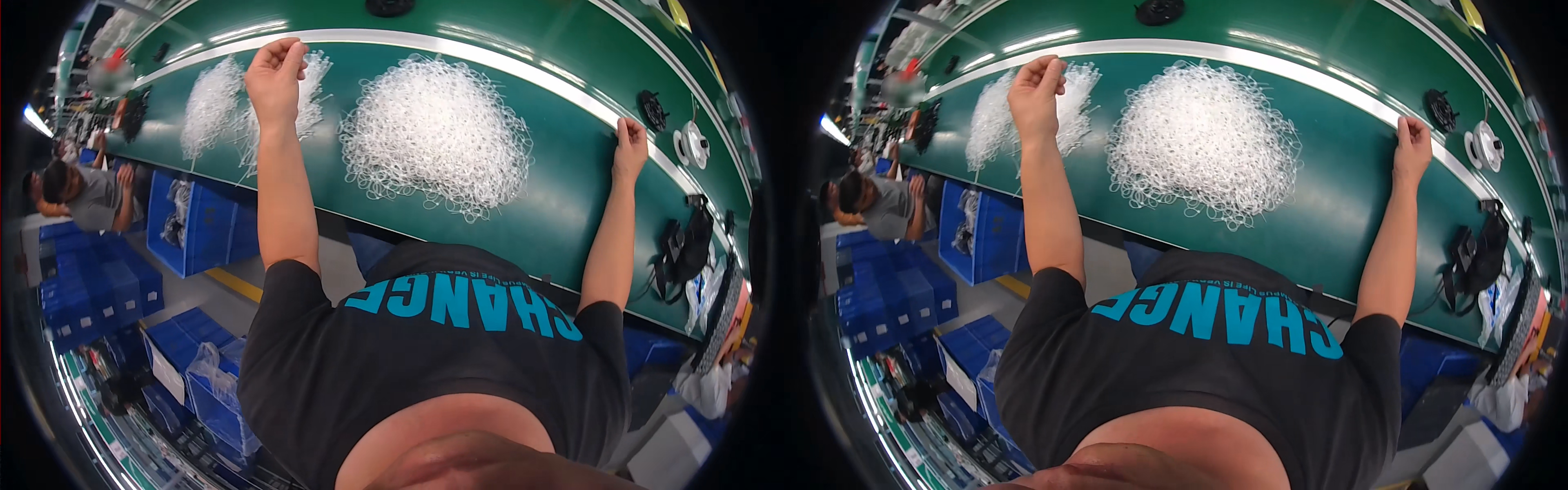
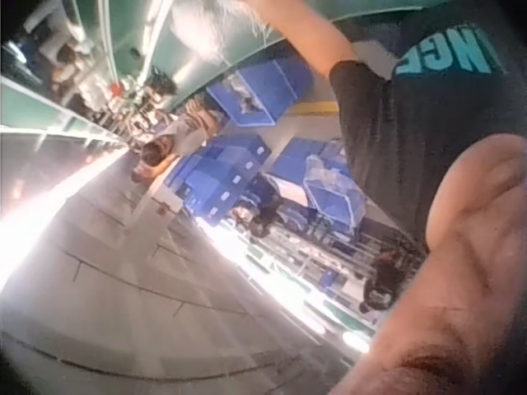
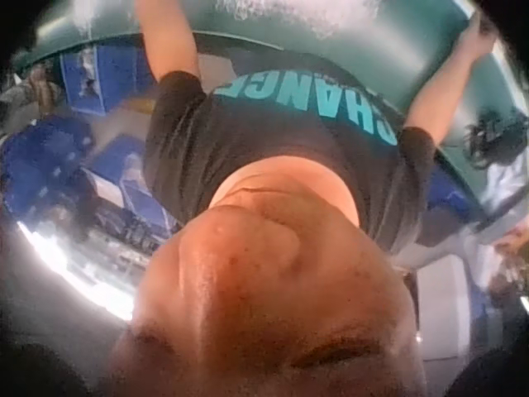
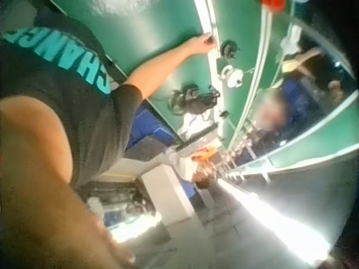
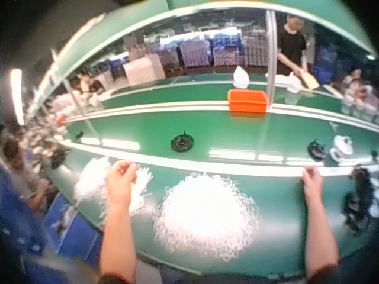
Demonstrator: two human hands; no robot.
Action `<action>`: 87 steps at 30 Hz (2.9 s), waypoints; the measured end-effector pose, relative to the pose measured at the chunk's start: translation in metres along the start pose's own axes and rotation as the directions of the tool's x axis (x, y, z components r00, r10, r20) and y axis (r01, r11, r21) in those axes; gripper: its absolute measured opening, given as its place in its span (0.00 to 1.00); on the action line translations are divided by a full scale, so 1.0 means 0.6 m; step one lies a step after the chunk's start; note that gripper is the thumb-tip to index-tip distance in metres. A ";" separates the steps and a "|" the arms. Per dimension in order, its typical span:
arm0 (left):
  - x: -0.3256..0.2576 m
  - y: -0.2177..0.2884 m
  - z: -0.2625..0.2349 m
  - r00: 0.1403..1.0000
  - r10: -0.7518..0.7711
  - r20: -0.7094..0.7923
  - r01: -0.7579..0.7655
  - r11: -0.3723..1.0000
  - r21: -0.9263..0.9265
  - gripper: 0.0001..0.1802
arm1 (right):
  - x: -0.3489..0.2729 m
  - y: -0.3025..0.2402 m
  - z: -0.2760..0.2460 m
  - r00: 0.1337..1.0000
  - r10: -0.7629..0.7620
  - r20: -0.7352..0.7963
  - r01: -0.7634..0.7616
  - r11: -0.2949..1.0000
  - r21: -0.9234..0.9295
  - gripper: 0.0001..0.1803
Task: Assembling small plastic and metal components into a light fixture housing on a factory assembly line.
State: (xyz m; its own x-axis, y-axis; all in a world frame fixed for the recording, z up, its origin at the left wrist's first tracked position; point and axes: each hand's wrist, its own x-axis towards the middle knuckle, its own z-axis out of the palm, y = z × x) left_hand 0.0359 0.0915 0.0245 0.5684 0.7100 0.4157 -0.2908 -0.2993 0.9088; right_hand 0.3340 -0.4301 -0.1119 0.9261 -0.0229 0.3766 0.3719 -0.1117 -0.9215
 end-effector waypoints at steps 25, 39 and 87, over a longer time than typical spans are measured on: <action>-0.188 0.018 0.199 0.798 -0.180 0.575 0.570 0.536 -0.623 0.08 | -0.249 -0.362 0.300 0.831 -0.103 0.547 -0.031 0.973 0.230 0.06; -0.190 0.019 0.214 0.907 -0.125 0.403 0.287 0.883 -0.371 0.08 | -0.238 -0.372 0.342 0.924 -0.232 0.303 0.143 0.947 0.289 0.13; -0.183 0.013 0.203 0.926 0.080 0.369 -0.005 0.980 -0.198 0.09 | -0.239 -0.357 0.342 0.833 -0.434 0.344 0.430 0.898 0.091 0.13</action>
State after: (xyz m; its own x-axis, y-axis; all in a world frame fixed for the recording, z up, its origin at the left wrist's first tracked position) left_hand 0.0646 -0.0665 -0.0095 0.7874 0.3981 0.4707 -0.4403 -0.1711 0.8814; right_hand 0.1346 -0.1990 0.0120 0.6317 0.3714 0.6805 0.7382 -0.0200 -0.6743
